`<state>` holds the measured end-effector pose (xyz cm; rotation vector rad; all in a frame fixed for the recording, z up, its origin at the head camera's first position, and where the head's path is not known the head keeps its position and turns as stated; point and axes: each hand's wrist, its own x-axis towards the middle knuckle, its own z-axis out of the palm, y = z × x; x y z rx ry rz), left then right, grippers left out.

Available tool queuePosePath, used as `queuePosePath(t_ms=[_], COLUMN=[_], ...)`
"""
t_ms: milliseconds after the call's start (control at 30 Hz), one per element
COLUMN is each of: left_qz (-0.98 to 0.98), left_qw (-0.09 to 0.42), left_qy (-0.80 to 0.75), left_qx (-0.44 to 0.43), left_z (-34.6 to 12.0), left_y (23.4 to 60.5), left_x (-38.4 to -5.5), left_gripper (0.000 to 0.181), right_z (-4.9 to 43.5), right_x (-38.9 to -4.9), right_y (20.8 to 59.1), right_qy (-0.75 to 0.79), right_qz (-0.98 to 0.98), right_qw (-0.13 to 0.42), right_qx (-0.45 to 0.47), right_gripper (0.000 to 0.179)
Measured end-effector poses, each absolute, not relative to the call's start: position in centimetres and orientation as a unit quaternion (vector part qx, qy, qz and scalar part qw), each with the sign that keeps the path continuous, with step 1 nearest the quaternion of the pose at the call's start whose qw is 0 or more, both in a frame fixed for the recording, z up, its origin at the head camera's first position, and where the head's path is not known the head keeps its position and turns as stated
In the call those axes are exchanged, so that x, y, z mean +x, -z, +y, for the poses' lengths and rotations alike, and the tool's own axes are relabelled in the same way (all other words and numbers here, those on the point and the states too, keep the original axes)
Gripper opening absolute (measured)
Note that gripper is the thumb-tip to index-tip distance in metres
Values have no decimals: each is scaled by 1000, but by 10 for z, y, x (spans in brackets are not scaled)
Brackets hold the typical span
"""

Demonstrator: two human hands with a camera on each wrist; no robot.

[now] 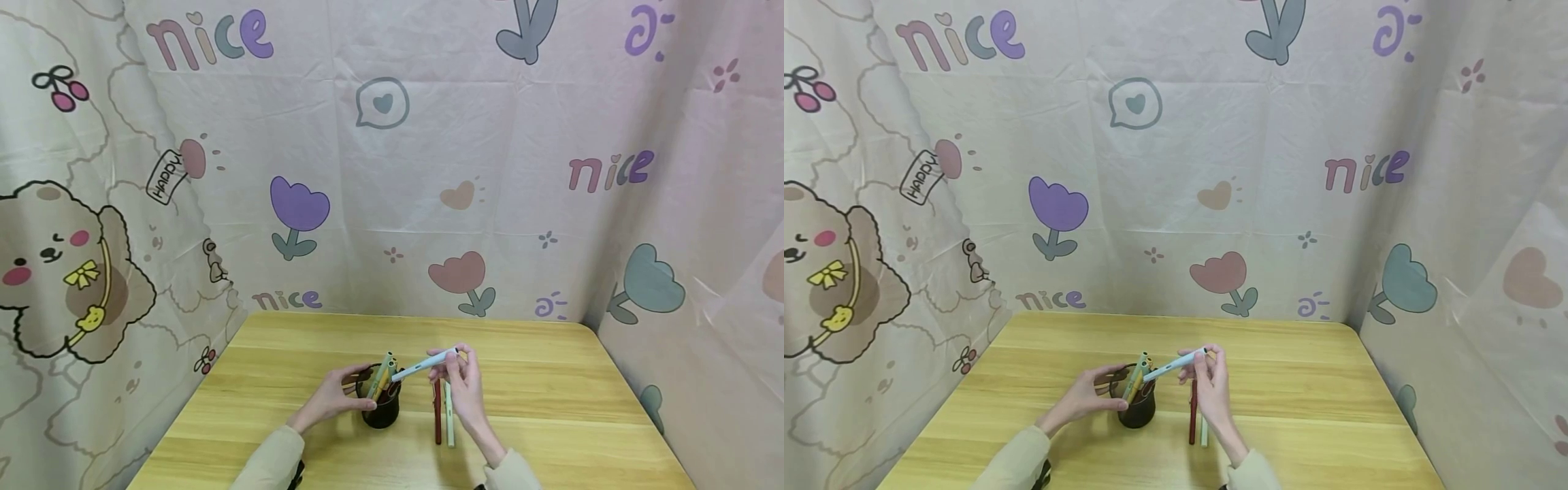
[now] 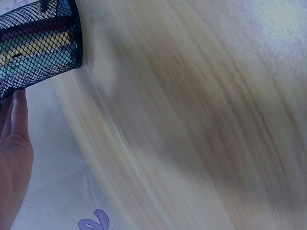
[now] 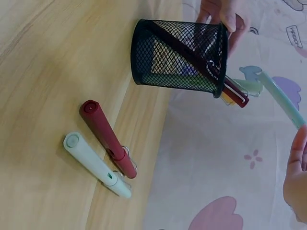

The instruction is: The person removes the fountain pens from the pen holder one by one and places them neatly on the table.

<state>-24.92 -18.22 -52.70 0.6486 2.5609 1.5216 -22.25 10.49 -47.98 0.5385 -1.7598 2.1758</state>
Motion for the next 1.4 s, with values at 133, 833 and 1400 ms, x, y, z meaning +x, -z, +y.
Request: queuePosePath(t_ms=[133, 833, 1400], left_qz=[839, 840, 833], left_qw=[48, 53, 59], left_qy=[-500, -499, -510], left_qx=[208, 206, 205], left_z=[-182, -184, -183], left_y=[527, 525, 524], left_x=[-249, -249, -248], left_gripper=[81, 79, 78], right_z=[111, 156, 172], right_x=[-223, -222, -223], right_y=[482, 502, 512], right_qy=[-771, -779, -704], right_qz=[-588, -596, -699], right_qw=[141, 123, 107], right_qx=[200, 151, 65], right_gripper=[15, 29, 30])
